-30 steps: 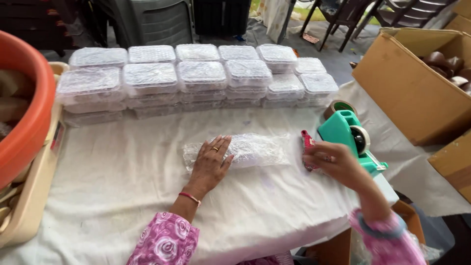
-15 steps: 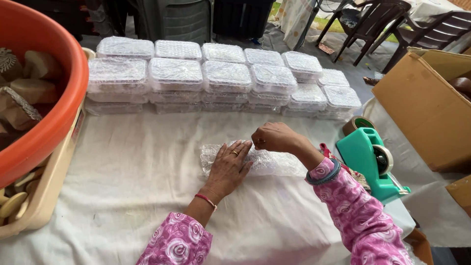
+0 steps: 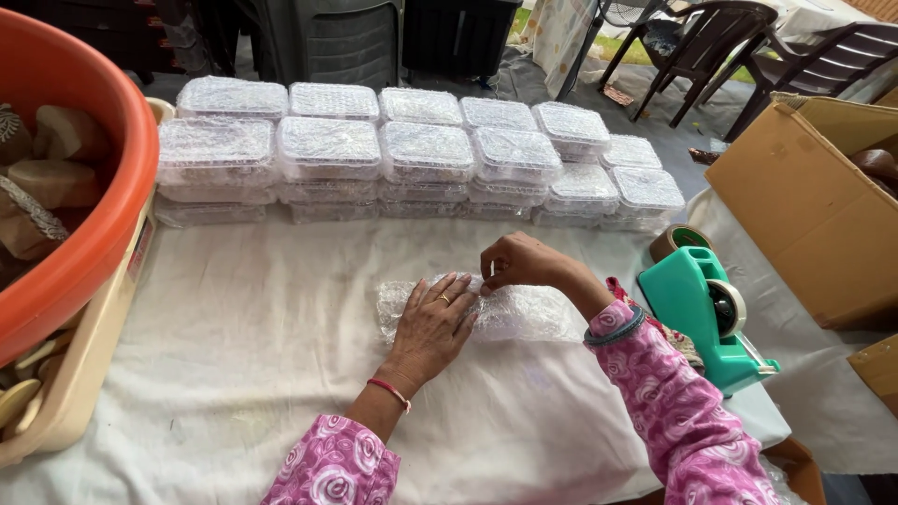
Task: The person wraps a small, clear plastic container filled with metal objects in bubble wrap. They fold the wrap around the container and secure it with tape from a dispenser. The wrapped container is then placed on a stack of similar items.
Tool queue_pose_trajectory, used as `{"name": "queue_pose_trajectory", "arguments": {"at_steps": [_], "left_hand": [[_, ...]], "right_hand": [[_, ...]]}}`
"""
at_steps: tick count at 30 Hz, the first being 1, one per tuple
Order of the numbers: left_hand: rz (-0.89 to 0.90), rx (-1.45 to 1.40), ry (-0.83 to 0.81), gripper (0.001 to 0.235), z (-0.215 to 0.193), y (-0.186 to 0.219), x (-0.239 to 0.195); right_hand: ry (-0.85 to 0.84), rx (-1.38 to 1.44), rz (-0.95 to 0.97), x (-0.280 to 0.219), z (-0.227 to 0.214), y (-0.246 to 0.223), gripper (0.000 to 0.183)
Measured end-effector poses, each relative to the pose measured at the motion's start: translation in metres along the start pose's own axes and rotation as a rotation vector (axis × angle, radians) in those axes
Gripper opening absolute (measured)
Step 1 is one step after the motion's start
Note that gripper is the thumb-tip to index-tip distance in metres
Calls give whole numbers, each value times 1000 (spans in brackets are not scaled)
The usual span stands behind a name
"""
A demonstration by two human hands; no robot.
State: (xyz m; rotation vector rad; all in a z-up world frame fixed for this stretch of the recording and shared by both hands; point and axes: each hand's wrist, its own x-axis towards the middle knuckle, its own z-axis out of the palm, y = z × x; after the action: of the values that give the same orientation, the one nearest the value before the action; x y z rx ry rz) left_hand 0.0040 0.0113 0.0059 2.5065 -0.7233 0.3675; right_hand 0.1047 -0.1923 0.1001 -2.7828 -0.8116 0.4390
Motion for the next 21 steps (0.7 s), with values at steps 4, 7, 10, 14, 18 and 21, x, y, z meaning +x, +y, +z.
{"name": "queue_pose_trajectory", "arguments": {"at_steps": [4, 7, 10, 14, 18, 21], "left_hand": [[-8, 7, -7, 44, 1, 0, 1], [-5, 12, -6, 45, 2, -1, 1], [-5, 20, -7, 44, 4, -2, 1], [-10, 21, -16, 44, 6, -3, 1], [-8, 30, -15, 43, 4, -3, 1], [0, 38, -7, 43, 7, -5, 1]], "right_hand": [[-3, 218, -83, 3, 4, 25, 23], [34, 280, -148, 7, 12, 39, 26], [89, 237, -99, 8, 19, 45, 36], [112, 245, 50, 4, 33, 63, 48], [350, 146, 38, -5, 51, 85, 41], [514, 11, -167, -33, 49, 46, 34]]}}
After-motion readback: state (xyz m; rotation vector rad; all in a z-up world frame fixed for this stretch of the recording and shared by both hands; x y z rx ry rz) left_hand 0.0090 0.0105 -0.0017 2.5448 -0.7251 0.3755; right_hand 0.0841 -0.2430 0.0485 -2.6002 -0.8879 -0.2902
